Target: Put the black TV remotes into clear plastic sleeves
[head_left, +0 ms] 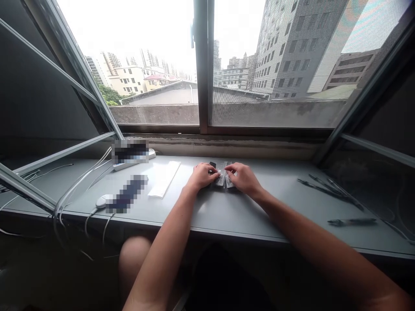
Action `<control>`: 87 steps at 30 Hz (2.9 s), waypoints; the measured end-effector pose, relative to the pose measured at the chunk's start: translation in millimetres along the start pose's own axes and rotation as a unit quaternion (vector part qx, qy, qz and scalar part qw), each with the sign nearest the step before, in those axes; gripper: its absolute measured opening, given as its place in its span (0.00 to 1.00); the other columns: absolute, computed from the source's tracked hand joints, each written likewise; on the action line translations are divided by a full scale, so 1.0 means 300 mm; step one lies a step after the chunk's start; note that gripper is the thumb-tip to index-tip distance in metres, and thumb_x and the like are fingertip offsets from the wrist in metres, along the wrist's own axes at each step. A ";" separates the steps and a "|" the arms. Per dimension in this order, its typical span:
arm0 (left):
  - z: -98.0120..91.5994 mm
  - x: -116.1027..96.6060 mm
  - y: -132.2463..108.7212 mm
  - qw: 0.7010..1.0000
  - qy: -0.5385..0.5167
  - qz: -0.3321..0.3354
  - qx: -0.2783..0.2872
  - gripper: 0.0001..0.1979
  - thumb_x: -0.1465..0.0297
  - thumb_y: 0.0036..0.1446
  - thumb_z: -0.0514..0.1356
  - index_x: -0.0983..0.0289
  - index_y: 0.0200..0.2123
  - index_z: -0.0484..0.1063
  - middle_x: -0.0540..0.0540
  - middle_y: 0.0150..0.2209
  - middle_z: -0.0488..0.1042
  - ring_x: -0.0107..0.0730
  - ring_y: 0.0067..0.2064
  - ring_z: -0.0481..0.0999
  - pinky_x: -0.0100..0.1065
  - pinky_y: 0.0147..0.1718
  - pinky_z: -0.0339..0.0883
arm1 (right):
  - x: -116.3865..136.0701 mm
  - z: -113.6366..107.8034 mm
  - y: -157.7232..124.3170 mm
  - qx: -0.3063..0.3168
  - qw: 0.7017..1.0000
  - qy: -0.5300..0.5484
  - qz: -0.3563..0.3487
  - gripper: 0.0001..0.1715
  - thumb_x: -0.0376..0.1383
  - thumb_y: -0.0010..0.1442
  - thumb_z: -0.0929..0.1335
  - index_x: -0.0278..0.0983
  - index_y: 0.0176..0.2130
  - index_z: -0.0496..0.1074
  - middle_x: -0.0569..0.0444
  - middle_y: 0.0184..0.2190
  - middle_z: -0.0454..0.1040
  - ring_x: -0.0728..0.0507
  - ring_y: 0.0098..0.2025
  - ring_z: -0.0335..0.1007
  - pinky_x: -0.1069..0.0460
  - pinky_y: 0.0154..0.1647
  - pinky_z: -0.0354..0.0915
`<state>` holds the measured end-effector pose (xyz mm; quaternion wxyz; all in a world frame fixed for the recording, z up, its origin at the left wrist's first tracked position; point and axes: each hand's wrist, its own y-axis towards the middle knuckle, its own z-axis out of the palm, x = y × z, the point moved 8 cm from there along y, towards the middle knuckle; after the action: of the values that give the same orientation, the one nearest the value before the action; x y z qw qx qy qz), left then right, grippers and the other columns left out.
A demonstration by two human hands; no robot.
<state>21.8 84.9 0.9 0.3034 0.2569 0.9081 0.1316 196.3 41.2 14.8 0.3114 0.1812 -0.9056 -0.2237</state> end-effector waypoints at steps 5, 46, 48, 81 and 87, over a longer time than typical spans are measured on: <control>-0.004 -0.016 -0.007 1.000 0.006 0.021 0.002 0.09 0.59 0.62 0.69 0.55 0.39 0.86 0.54 0.44 0.83 0.44 0.52 0.80 0.40 0.55 0.72 | -0.018 0.050 -0.007 0.038 0.994 -0.105 -0.018 0.24 0.41 0.72 0.67 0.38 0.62 0.79 0.44 0.60 0.79 0.28 0.65 0.66 0.35 0.68 0.63; -0.015 0.052 -0.014 0.997 0.071 -0.035 -0.023 0.13 0.70 0.63 0.61 0.59 0.47 0.84 0.59 0.55 0.81 0.45 0.56 0.80 0.40 0.59 0.71 | 0.020 0.148 -0.055 0.178 0.966 -0.184 -0.033 0.49 0.67 0.71 0.58 0.40 0.74 0.65 0.41 0.74 0.62 0.26 0.76 0.54 0.32 0.75 0.51; -0.027 0.045 -0.012 0.997 0.063 -0.033 -0.034 0.12 0.67 0.66 0.60 0.59 0.46 0.84 0.60 0.53 0.81 0.44 0.53 0.81 0.40 0.57 0.72 | 0.022 0.145 -0.053 0.177 0.967 -0.180 -0.037 0.48 0.67 0.71 0.59 0.40 0.73 0.66 0.42 0.74 0.64 0.26 0.75 0.55 0.32 0.75 0.51; -0.313 0.230 -0.135 0.914 0.148 -0.247 -0.287 0.28 0.73 0.65 0.58 0.63 0.68 0.70 0.68 0.70 0.68 0.56 0.71 0.67 0.55 0.69 0.58 | 0.030 0.128 -0.052 0.177 0.971 -0.157 -0.028 0.49 0.66 0.71 0.59 0.36 0.72 0.68 0.40 0.73 0.66 0.26 0.75 0.56 0.32 0.75 0.53; -0.330 0.180 -0.108 0.931 -0.042 -0.144 -0.333 0.23 0.74 0.71 0.53 0.60 0.65 0.73 0.61 0.62 0.78 0.46 0.64 0.77 0.45 0.65 0.68 | 0.033 0.129 -0.048 0.164 0.975 -0.146 -0.038 0.48 0.65 0.71 0.60 0.36 0.71 0.70 0.39 0.71 0.68 0.25 0.74 0.57 0.32 0.74 0.54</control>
<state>-88.9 79.3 39.4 0.4247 0.0129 0.8259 0.3706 166.8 36.0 -15.2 0.1337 0.2291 -0.9581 -0.1079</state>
